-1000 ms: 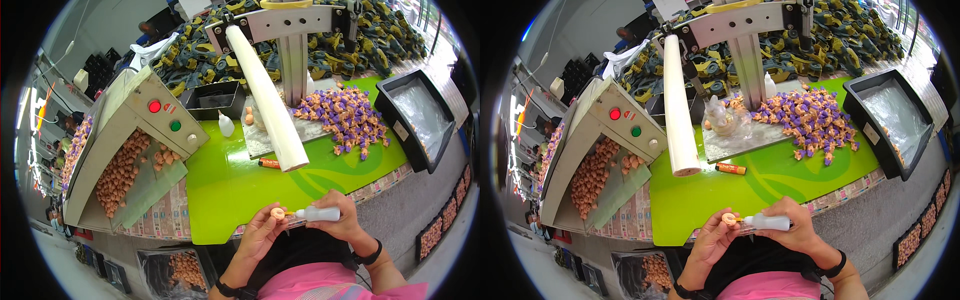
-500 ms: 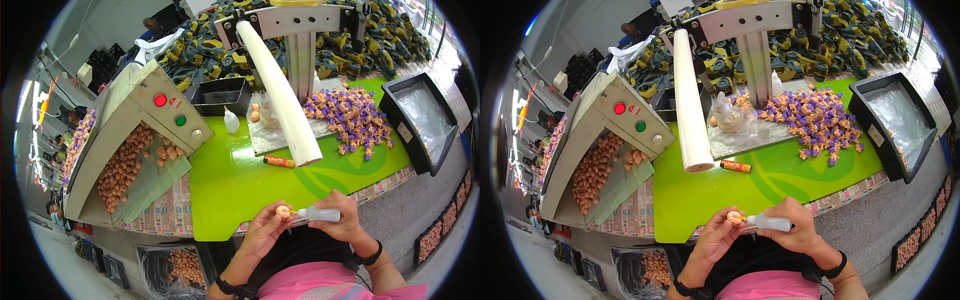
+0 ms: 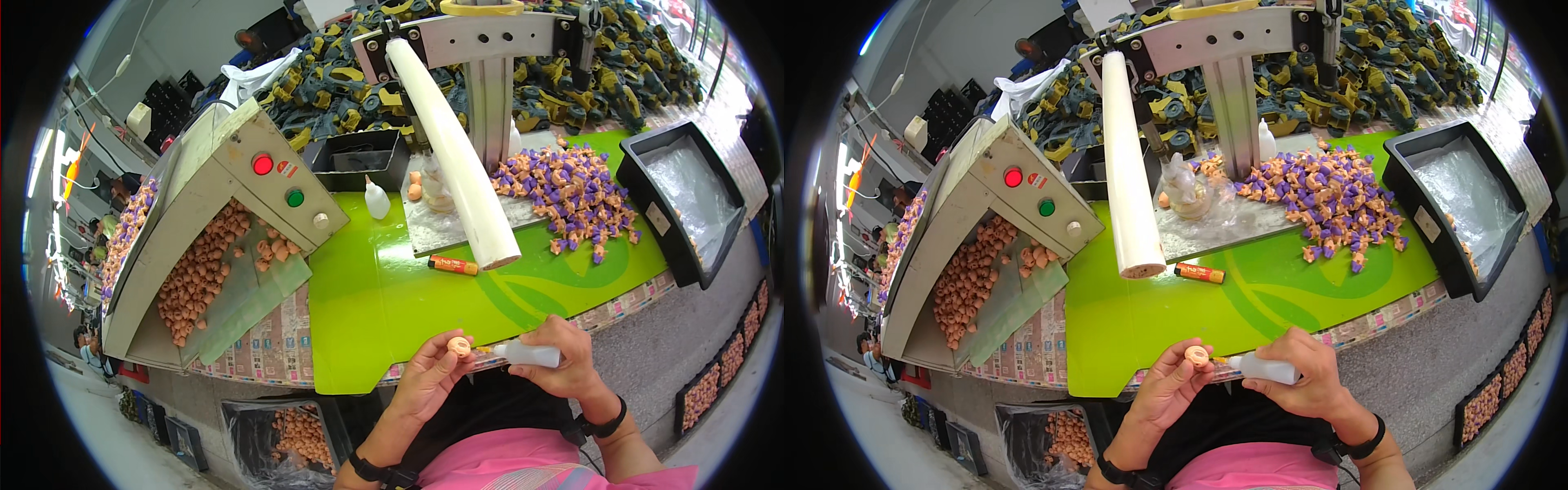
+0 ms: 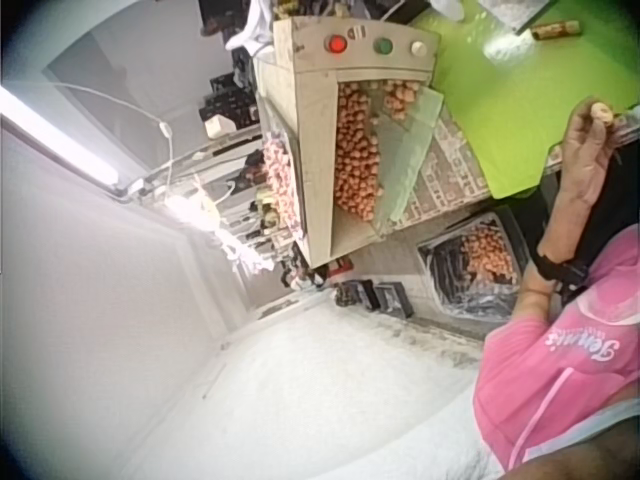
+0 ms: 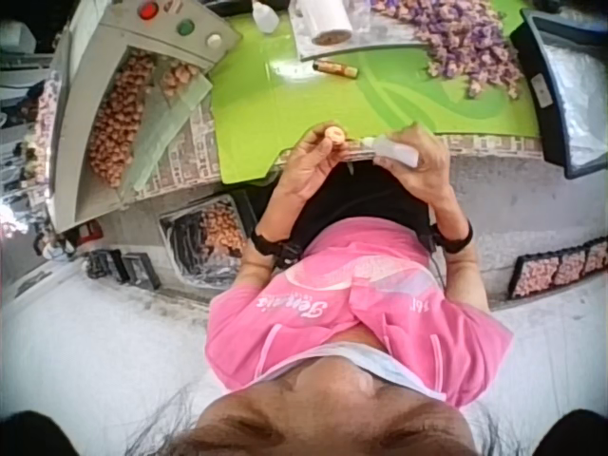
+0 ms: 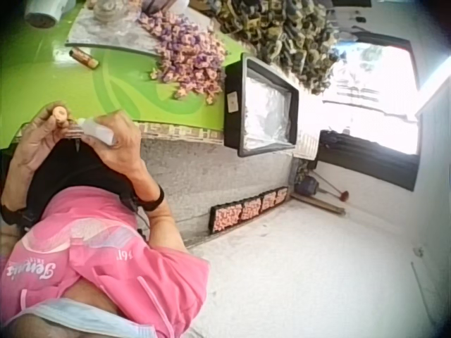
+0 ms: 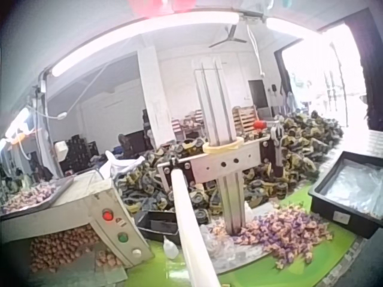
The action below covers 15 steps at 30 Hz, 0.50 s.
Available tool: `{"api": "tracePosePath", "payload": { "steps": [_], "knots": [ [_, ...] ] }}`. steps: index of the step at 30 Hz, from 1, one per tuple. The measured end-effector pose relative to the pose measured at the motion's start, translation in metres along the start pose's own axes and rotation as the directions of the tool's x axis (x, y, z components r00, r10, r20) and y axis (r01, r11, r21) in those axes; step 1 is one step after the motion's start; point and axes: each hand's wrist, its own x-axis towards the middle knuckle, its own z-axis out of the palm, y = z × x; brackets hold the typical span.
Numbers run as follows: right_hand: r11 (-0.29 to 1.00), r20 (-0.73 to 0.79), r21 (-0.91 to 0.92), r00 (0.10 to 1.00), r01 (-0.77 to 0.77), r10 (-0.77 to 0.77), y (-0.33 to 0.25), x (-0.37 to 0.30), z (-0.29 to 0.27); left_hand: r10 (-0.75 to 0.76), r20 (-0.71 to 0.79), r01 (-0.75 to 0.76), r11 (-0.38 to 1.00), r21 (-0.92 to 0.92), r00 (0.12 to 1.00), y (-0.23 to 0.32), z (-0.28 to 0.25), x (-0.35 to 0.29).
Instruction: Apply glue to small plastic parts and assemble them into a finished toy component.
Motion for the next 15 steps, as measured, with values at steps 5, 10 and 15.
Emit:
{"api": "tracePosePath", "payload": {
  "steps": [5,10,15],
  "knots": [
    [0.982,-0.086,0.095,0.982,-0.162,0.171,0.004,-0.005,0.006,0.031,-0.017,-0.031,1.0,0.006,0.999,0.0,0.002,-0.002],
    [0.946,-0.11,0.052,0.939,-0.321,0.325,0.022,0.011,0.019,0.063,-0.012,-0.062,0.998,0.025,0.998,0.003,0.002,-0.006],
    [0.99,-0.091,0.027,0.986,-0.14,0.142,0.042,0.042,0.043,0.116,0.02,-0.116,0.993,0.035,0.993,0.006,0.001,-0.01]
  ]
}}
